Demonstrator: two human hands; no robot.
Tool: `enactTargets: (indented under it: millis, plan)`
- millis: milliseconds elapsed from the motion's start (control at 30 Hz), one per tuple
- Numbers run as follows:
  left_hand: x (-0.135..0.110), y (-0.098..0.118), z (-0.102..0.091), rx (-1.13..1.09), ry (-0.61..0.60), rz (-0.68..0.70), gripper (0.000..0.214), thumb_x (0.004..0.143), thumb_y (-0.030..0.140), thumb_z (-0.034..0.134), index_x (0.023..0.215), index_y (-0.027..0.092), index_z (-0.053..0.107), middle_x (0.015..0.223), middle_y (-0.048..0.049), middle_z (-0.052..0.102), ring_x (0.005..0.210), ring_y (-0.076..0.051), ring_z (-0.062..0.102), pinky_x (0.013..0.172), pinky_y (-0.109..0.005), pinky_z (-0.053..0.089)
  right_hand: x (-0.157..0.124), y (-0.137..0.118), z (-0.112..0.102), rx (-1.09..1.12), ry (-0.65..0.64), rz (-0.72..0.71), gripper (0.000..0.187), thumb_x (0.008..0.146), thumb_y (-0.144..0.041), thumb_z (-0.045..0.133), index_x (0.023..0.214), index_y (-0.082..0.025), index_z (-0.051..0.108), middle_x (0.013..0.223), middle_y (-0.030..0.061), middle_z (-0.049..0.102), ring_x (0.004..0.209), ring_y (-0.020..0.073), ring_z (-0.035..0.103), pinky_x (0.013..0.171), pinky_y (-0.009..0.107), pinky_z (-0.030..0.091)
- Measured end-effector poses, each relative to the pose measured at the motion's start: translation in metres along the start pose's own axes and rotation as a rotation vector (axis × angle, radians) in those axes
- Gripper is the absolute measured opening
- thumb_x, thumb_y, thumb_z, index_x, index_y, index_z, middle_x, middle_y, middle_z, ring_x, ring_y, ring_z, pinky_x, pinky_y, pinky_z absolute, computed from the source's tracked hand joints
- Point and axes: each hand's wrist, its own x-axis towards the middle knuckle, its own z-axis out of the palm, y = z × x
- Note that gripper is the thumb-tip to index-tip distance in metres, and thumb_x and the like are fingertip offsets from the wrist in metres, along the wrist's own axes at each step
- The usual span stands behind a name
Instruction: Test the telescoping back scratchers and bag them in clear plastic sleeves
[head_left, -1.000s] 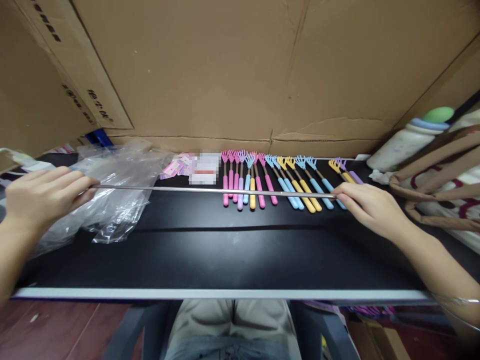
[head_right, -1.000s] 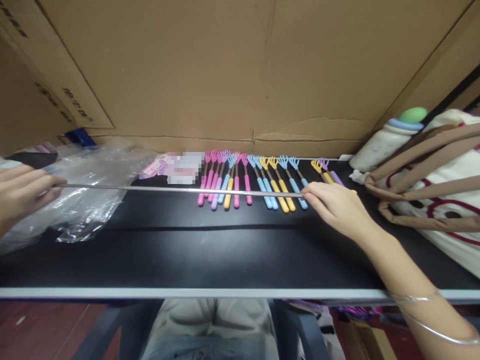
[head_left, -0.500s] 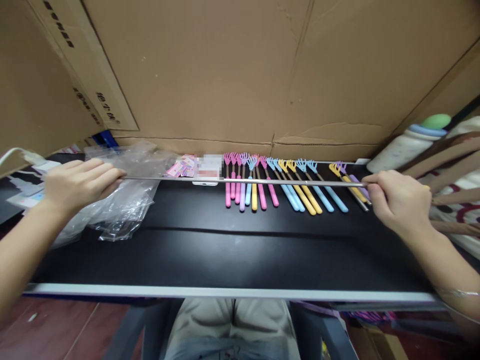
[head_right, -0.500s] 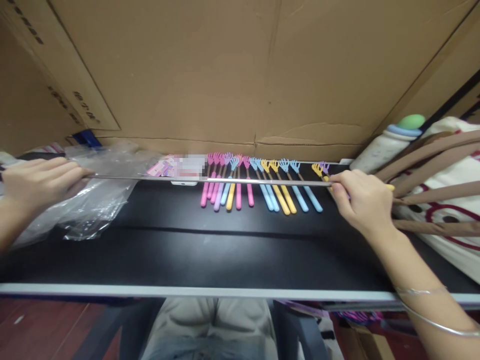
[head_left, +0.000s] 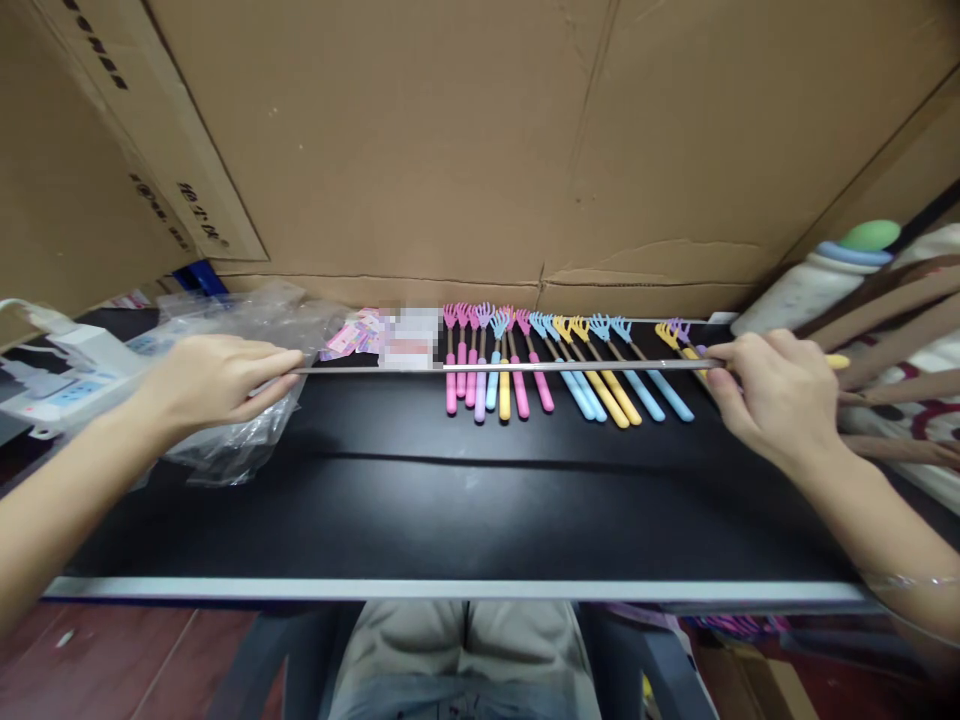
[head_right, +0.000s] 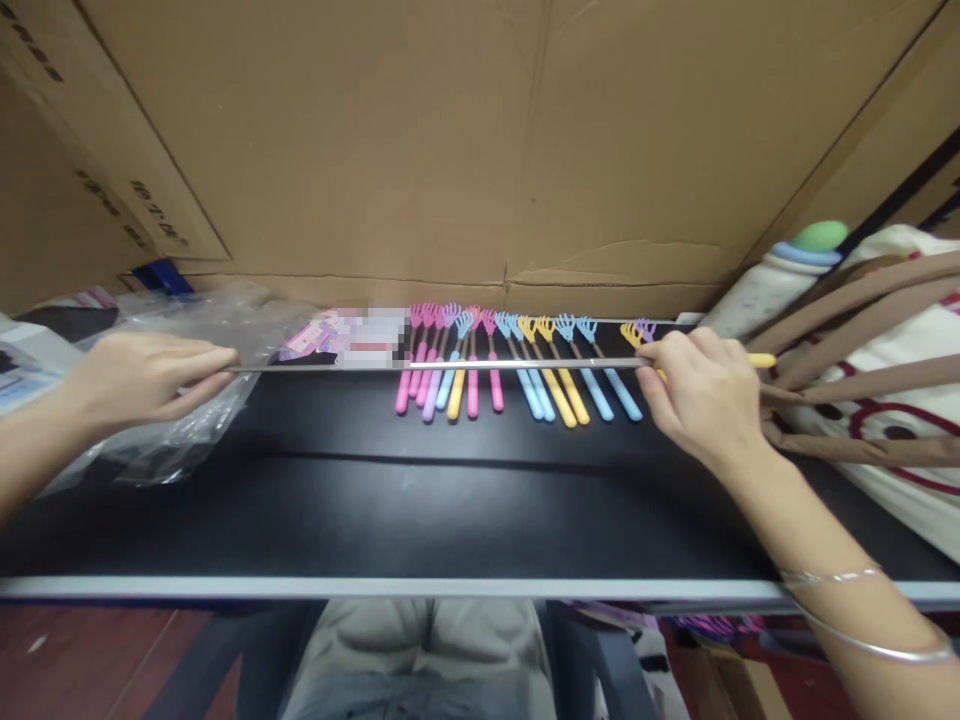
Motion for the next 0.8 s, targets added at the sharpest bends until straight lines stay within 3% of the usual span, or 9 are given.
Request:
enactTargets:
  millis: [100,200,367,467,600,800]
  plan:
    - [0.015,0.019,-0.008,0.09,0.01,0.223,0.041,0.1,0.033,0.028,0.082,0.02,0.062,0.075,0.0014,0.072,0.061,-0.013,0.063,0.055,-0.022,0.034,0.012,-0.026,-0.009,0.102,-0.017,-0.034,0.022,0.094,-0.026,0.041,0.086,-0.015,0.058,0.072,0.0061,0.058,0.071,0.0182,0.048,0.064,0.029,0.034]
    - [0.038,0.053,-0.018,0.017,0.008,0.266,0.041,0.101,0.031,0.027,0.075,0.02,0.057,0.066,0.0028,0.067,0.056,-0.012,0.06,0.053,-0.023,0.032,0.025,-0.066,-0.021,0.253,0.019,-0.051,0.017,0.093,-0.022,0.043,0.088,-0.016,0.057,0.073,0.0034,0.058,0.066,0.0147,0.048,0.062,0.026,0.033]
    - [0.079,0.128,-0.031,-0.187,0.092,0.33,0.035,0.1,0.027,0.031,0.07,0.019,0.049,0.055,0.0028,0.055,0.046,-0.011,0.052,0.047,-0.025,0.028,0.045,-0.139,-0.043,0.434,-0.03,-0.126,0.017,0.095,-0.017,0.041,0.092,-0.016,0.058,0.076,0.0025,0.062,0.068,0.0129,0.054,0.059,0.025,0.032]
    - [0.092,0.158,-0.036,-0.235,0.126,0.337,0.029,0.099,0.025,0.037,0.074,0.018,0.05,0.055,0.0034,0.054,0.046,-0.011,0.053,0.046,-0.025,0.028,0.052,-0.163,-0.051,0.469,-0.032,-0.085,0.019,0.095,-0.013,0.039,0.099,-0.015,0.058,0.074,0.0012,0.062,0.066,0.0118,0.056,0.054,0.025,0.03]
    - [0.095,0.167,-0.037,-0.211,0.134,0.286,0.021,0.096,0.022,0.042,0.076,0.019,0.05,0.055,0.0036,0.054,0.05,-0.012,0.056,0.045,-0.026,0.028,0.058,-0.163,-0.051,0.577,-0.067,-0.048,0.022,0.098,-0.019,0.036,0.101,-0.017,0.058,0.081,0.0027,0.066,0.069,0.0118,0.06,0.054,0.025,0.034]
    - [0.088,0.151,-0.038,-0.194,0.18,0.232,0.026,0.098,0.029,0.041,0.077,0.02,0.053,0.059,0.0028,0.057,0.052,-0.012,0.056,0.046,-0.026,0.028,0.058,-0.133,-0.049,0.554,-0.143,-0.043,0.027,0.098,-0.036,0.038,0.096,-0.019,0.058,0.084,0.0058,0.067,0.074,0.0163,0.061,0.06,0.027,0.038]
